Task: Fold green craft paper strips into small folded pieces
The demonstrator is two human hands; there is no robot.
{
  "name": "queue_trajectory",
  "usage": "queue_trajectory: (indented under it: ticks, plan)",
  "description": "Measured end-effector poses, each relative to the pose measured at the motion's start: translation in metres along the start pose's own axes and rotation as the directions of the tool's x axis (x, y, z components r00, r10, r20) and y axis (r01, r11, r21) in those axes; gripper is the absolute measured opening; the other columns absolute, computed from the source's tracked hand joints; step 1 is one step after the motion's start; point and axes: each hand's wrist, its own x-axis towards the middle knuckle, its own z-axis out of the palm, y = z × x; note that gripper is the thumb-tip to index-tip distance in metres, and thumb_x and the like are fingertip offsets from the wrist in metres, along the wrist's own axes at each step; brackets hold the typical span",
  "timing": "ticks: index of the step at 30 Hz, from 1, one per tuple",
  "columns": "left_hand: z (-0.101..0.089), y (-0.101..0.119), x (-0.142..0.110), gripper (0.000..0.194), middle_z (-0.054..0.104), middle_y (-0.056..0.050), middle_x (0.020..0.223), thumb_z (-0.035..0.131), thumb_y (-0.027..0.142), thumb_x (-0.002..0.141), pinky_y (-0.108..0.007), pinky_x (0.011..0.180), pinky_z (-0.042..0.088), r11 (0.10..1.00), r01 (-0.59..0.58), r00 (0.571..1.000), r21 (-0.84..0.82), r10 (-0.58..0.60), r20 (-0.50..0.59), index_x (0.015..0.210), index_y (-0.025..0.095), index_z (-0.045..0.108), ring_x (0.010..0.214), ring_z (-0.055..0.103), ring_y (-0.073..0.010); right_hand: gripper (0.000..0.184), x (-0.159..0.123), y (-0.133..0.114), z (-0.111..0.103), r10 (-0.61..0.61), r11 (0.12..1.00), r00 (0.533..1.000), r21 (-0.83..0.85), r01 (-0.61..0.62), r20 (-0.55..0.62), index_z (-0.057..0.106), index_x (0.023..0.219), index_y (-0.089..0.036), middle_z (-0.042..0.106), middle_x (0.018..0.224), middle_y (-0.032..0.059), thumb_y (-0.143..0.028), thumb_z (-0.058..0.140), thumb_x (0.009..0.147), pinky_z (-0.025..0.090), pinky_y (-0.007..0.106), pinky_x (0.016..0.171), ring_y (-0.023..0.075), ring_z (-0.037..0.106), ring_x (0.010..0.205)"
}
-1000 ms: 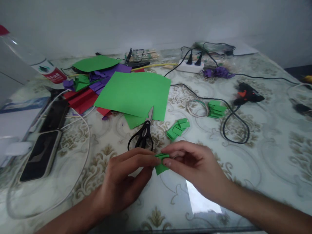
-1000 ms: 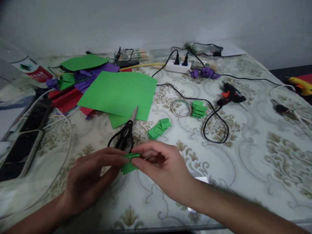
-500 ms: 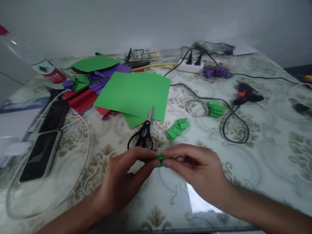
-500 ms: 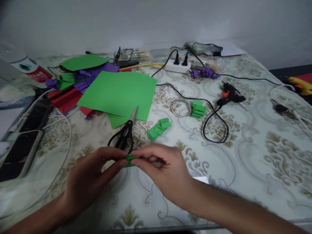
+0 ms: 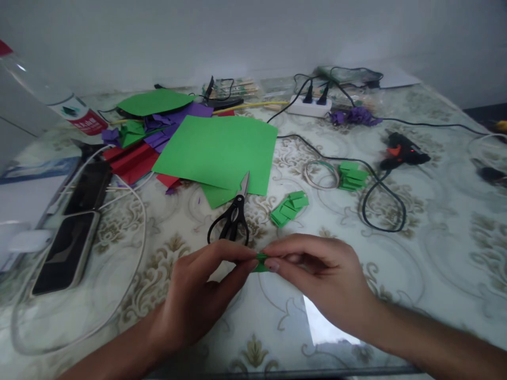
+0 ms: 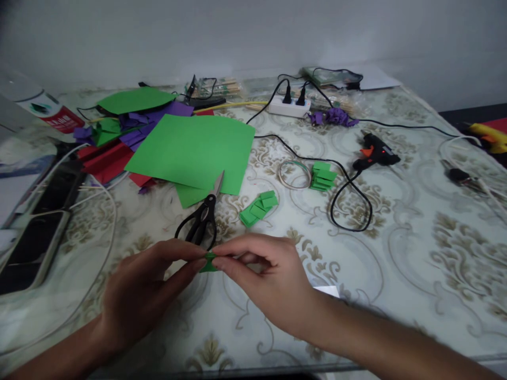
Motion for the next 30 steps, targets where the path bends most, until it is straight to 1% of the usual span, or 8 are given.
queue_trajectory:
  ticks: [5,9,13,16,20,26,28,30]
  plan:
    - [0.0003,0.0006,0.0016,0.014,0.079,0.007,0.083,0.076,0.016,0.089,-0.014,0.070,0.061,0.968,0.158,0.987,-0.193,-0.159,0.012,0.096,0.028,0.074,0.073,0.075,-0.0087,0.022,-0.0013,-0.0037,-0.0038,0.026,0.998,0.996,0.052,-0.031,0.088,0.082,0.103,-0.023,0.079,0.080,0.0020,-0.012,0.068,0.091,0.055,0.019,0.056,0.0126,0.071,0.067]
    - [0.0001,0.0032,0.0045,0.013,0.078,0.007,0.082,0.077,0.014,0.088,-0.009,0.067,0.058,0.906,0.282,0.959,-0.315,-0.280,0.053,0.092,0.027,0.076,0.073,0.074,-0.0067,0.023,-0.0005,-0.0032,-0.0041,0.015,0.997,0.997,0.070,-0.021,0.081,0.082,0.101,-0.023,0.079,0.079,0.0011,-0.009,0.072,0.087,0.054,0.016,0.056,0.0108,0.070,0.066]
    - [-0.0003,0.0032,0.0051,0.008,0.077,0.006,0.079,0.078,0.018,0.089,-0.009,0.066,0.058,0.841,0.380,0.924,-0.386,-0.363,0.118,0.091,0.026,0.077,0.070,0.073,-0.0065,0.024,0.0009,-0.0017,-0.0046,0.036,0.986,0.994,0.156,-0.053,0.106,0.083,0.102,-0.025,0.081,0.084,0.0014,-0.009,0.070,0.088,0.058,0.015,0.063,0.0104,0.074,0.072]
    - [-0.0005,0.0033,0.0057,0.005,0.077,0.005,0.077,0.078,0.021,0.090,-0.010,0.064,0.059,0.803,0.418,0.908,-0.424,-0.388,0.160,0.092,0.025,0.077,0.067,0.073,-0.0072,0.023,0.0014,-0.0012,-0.0054,0.064,0.981,0.990,0.172,-0.085,0.127,0.083,0.102,-0.025,0.081,0.087,0.0021,-0.011,0.071,0.089,0.059,0.015,0.066,0.0104,0.075,0.074]
    - [-0.0001,0.0043,0.0073,0.003,0.077,0.004,0.075,0.079,0.021,0.089,-0.010,0.063,0.059,0.778,0.438,0.897,-0.450,-0.409,0.165,0.090,0.024,0.078,0.065,0.073,-0.0075,0.022,0.0011,0.0001,-0.0053,0.062,0.984,0.990,0.159,-0.082,0.126,0.083,0.102,-0.026,0.082,0.090,0.0027,-0.012,0.073,0.088,0.060,0.017,0.068,0.0119,0.075,0.077]
    - [-0.0007,0.0046,0.0071,0.005,0.078,0.004,0.074,0.078,0.017,0.089,-0.010,0.063,0.060,0.723,0.471,0.880,-0.506,-0.428,0.208,0.090,0.022,0.077,0.065,0.074,-0.0078,0.023,0.0000,0.0004,-0.0063,0.064,0.984,0.988,0.157,-0.086,0.141,0.082,0.103,-0.027,0.082,0.092,0.0029,-0.012,0.072,0.088,0.059,0.019,0.067,0.0124,0.074,0.078]
    - [-0.0012,0.0047,0.0072,0.005,0.078,0.004,0.074,0.077,0.017,0.089,-0.010,0.062,0.060,0.718,0.470,0.880,-0.513,-0.428,0.206,0.089,0.022,0.077,0.065,0.074,-0.0078,0.023,0.0005,0.0001,-0.0064,0.058,0.984,0.989,0.159,-0.080,0.140,0.082,0.102,-0.026,0.082,0.092,0.0030,-0.011,0.071,0.088,0.059,0.019,0.068,0.0127,0.075,0.078]
    - [-0.0013,0.0048,0.0074,0.005,0.078,0.004,0.074,0.077,0.017,0.089,-0.010,0.062,0.060,0.739,0.458,0.887,-0.494,-0.417,0.199,0.089,0.022,0.077,0.064,0.074,-0.0077,0.023,0.0013,-0.0003,-0.0059,0.053,0.987,0.989,0.142,-0.073,0.134,0.082,0.101,-0.025,0.081,0.090,0.0033,-0.011,0.071,0.087,0.060,0.019,0.067,0.0130,0.075,0.077]
